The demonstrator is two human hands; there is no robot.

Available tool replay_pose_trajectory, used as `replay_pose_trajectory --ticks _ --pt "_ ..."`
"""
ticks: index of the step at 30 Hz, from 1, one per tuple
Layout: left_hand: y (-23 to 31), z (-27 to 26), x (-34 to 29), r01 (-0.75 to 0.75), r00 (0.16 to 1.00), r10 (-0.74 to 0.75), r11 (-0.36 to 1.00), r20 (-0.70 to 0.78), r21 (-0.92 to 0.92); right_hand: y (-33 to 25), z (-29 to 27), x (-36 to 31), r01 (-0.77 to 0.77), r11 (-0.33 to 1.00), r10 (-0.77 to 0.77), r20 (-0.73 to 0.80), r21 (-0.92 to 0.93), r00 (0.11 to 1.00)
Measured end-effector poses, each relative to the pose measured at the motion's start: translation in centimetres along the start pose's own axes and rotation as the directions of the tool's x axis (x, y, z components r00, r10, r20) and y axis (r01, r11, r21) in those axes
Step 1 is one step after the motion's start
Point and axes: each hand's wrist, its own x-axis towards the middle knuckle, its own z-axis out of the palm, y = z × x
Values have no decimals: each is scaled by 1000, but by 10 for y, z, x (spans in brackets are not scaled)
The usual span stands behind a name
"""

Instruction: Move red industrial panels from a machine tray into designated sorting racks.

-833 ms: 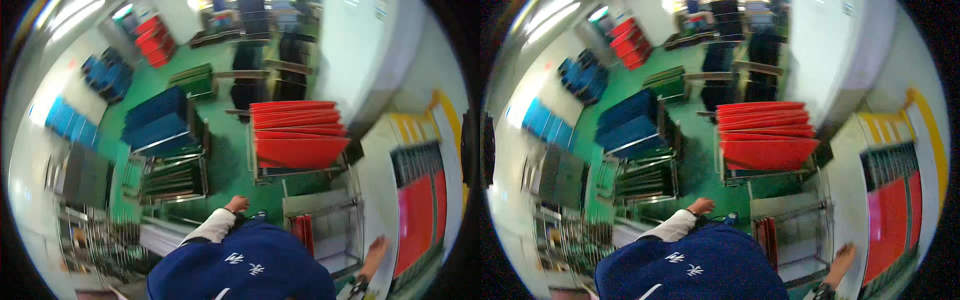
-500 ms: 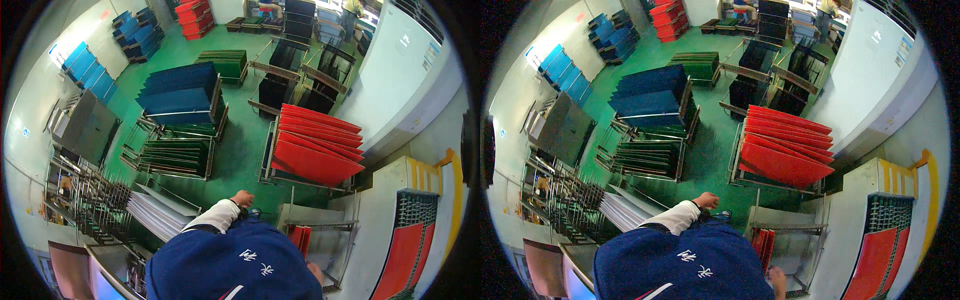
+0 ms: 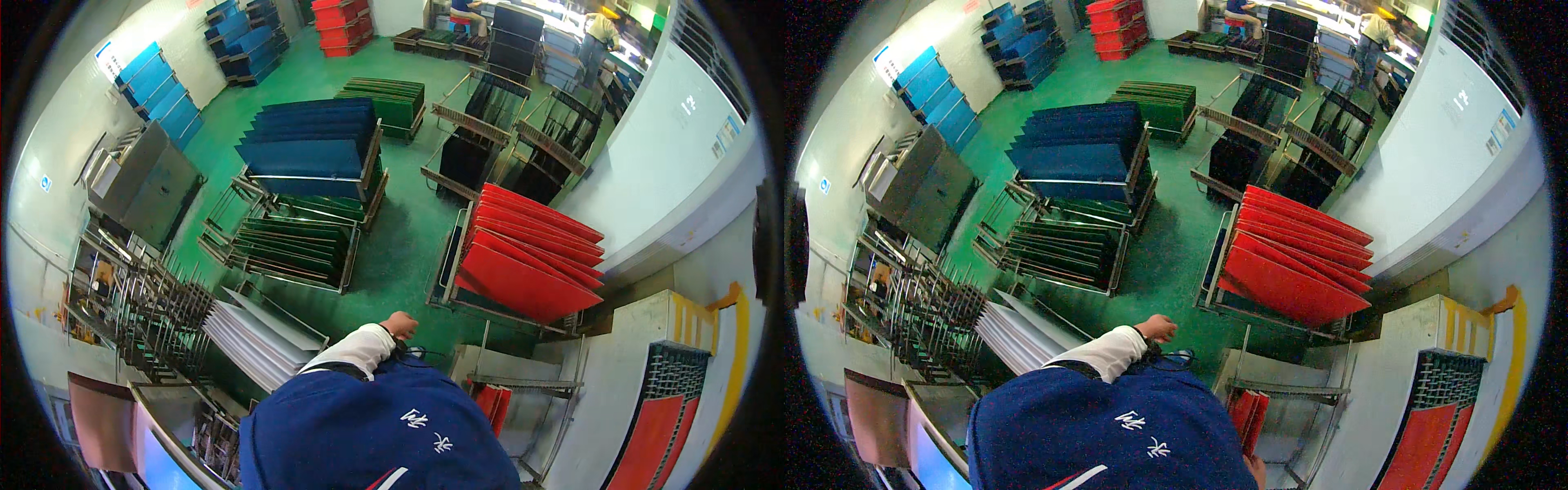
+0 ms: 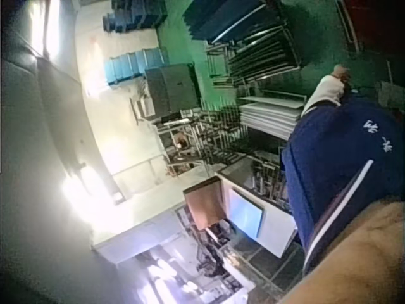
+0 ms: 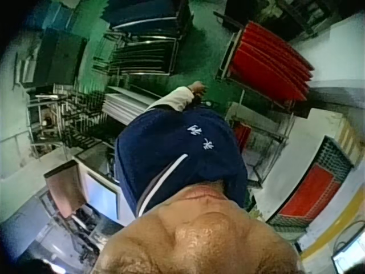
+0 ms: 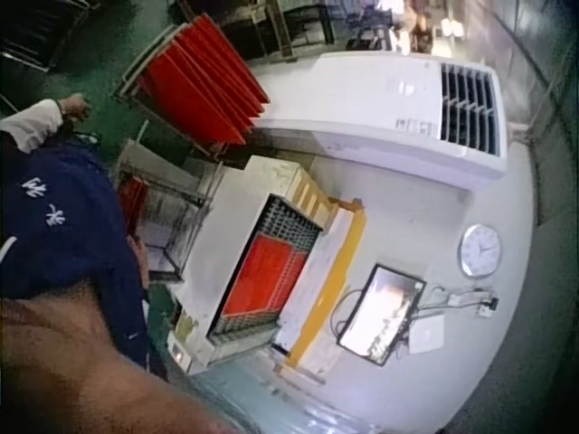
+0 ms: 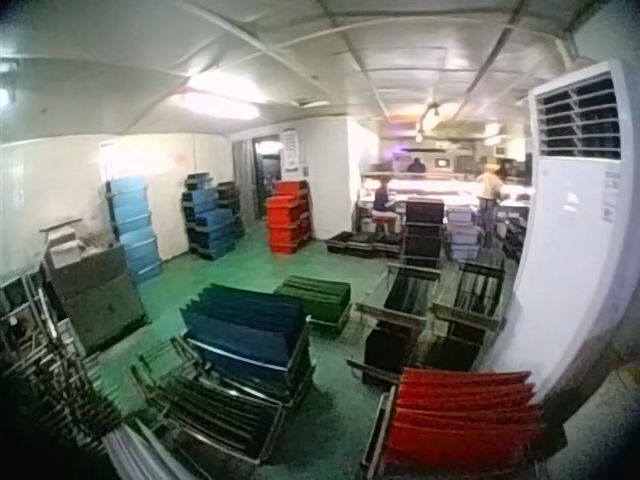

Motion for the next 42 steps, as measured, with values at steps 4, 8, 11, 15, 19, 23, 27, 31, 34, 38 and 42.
replay_pose_trajectory --ticks 4,8,11,15,19,23,27,31,34,38,42 --pt "-48 -55 47 -76 949 131 978 286 -196 -7 -6 -5 68 991 -75 -52 -113 996" --pt "-16 -26 35 -276 944 212 927 253 252 -55 -10 -42 -4 954 -19 -71 -301 997" --pt "-8 -38 26 -517 810 472 293 349 804 -80 -3 -48 18 935 -110 -243 -354 964" --pt "10 -57 -3 -658 624 462 -124 630 743 -122 -12 -49 -15 944 -81 -275 -329 958" --pt "11 -39 -8 33 989 -25 998 144 -54 -108 6 -53 1 969 -122 -473 -247 873" --pt "19 -37 -13 36 983 -33 999 180 -17 -115 3 -62 -12 975 -100 -482 -224 871" --pt "34 -27 -23 14 986 -29 996 166 89 -121 -9 -70 -72 963 -54 -444 -261 894" --pt "26 -33 -4 -2 980 -21 993 198 117 -165 -42 -96 -21 982 -72 -483 -185 873" --pt "19 -31 11 -168 947 76 945 313 281 -186 -61 -119 -42 971 -86 -507 -235 858" --pt "-12 -59 67 -562 755 295 751 586 346 -223 -105 -161 -96 964 -37 -482 -249 875" --pt "14 -25 43 -471 806 213 796 553 381 -222 -134 -193 -91 990 5 -621 -107 784"
